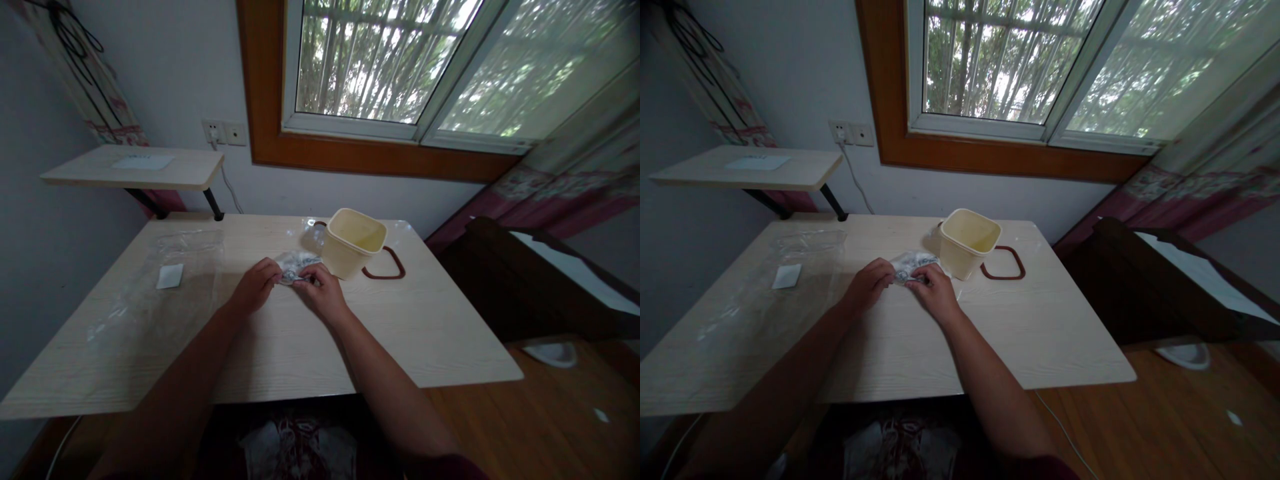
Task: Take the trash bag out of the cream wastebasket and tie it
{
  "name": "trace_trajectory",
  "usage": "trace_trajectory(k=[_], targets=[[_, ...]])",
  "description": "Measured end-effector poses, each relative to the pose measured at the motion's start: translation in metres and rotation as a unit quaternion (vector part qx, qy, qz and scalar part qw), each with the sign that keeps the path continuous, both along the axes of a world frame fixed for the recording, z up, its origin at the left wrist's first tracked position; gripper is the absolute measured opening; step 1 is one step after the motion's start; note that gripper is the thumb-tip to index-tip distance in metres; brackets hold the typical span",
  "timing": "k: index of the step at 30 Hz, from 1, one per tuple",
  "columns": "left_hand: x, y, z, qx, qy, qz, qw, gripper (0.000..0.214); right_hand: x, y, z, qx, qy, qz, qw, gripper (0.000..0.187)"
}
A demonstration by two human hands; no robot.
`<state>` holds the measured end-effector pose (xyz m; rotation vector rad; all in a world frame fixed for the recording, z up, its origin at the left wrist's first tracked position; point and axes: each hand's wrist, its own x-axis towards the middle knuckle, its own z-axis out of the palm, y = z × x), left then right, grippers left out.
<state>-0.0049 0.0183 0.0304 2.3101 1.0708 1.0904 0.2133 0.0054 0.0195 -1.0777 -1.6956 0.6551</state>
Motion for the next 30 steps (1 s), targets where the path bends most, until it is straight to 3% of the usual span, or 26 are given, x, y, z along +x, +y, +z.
trace_trajectory(k=[17,24,28,30], targets=[[-0.006,0.006,0.009,-0.062,-0.166,0.013,0.984,0.03,0.003,0.002,0.005,0.016,0.02,-0.006,1.0,0.005],[-0.003,0.003,-0.004,-0.157,-0.285,0.001,0.945,0.028,0.006,0.0,0.004,0.024,0.001,-0.017,1.0,0.006],[0.0,0.003,-0.004,-0.096,-0.21,0.0,0.973,0.047,0.005,-0.001,0.006,0.038,0.007,0.0,0.999,0.006],[0.002,0.003,-0.003,-0.062,-0.163,0.01,0.985,0.043,0.005,-0.002,0.006,0.041,0.008,0.013,0.999,0.006]])
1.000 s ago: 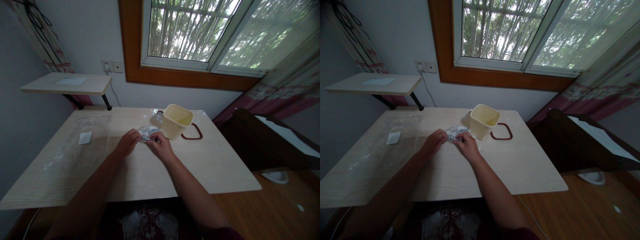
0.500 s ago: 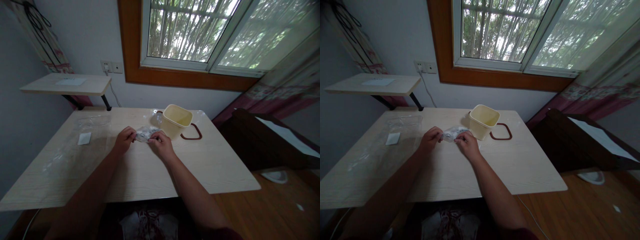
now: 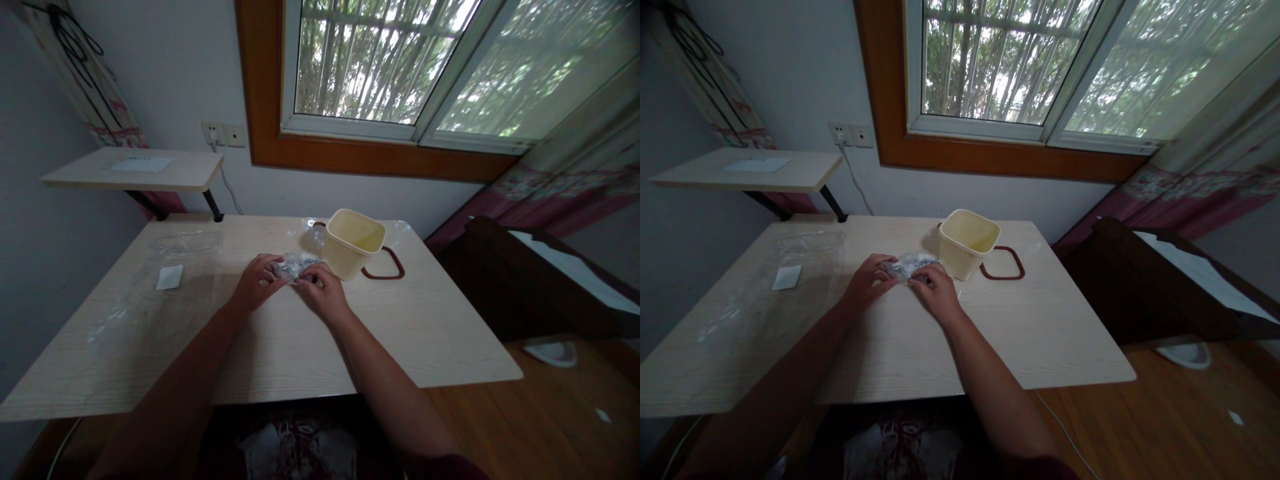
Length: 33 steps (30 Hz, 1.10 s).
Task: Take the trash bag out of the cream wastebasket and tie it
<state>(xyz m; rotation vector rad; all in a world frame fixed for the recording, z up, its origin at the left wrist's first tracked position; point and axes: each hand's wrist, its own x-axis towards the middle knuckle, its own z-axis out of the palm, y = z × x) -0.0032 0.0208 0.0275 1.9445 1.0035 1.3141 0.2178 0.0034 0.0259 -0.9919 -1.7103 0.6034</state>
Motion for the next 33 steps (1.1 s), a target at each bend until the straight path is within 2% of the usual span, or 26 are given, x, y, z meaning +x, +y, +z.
trace_trajectory(k=[2,4,9,15,21,33], targets=[[0.0018,-0.0003,-0.0006,0.003,0.015,0.012,1.0,0.032,-0.0006,-0.0004,-0.0006,0.001,0.002,0.004,1.0,0.007],[0.0034,-0.0009,-0.0024,-0.03,0.003,0.016,0.999,0.025,-0.0013,-0.0006,-0.0021,0.002,-0.001,0.0,1.0,0.011],[0.0073,-0.0043,-0.0061,-0.115,-0.033,0.004,0.993,0.024,-0.005,-0.0016,-0.0043,0.018,-0.039,-0.023,0.999,0.03],[0.0092,-0.0063,-0.0057,-0.12,-0.08,-0.023,0.989,0.024,-0.0061,-0.0039,0.0008,0.059,-0.085,-0.017,0.994,0.008],[0.0102,-0.0053,-0.0035,-0.126,-0.124,-0.029,0.984,0.024,-0.0056,-0.0041,0.0034,0.09,-0.08,-0.038,0.992,0.007],[0.0033,-0.0035,0.0023,-0.102,-0.122,-0.008,0.987,0.02,-0.0053,0.0013,0.0041,0.113,-0.065,-0.041,0.991,0.008]])
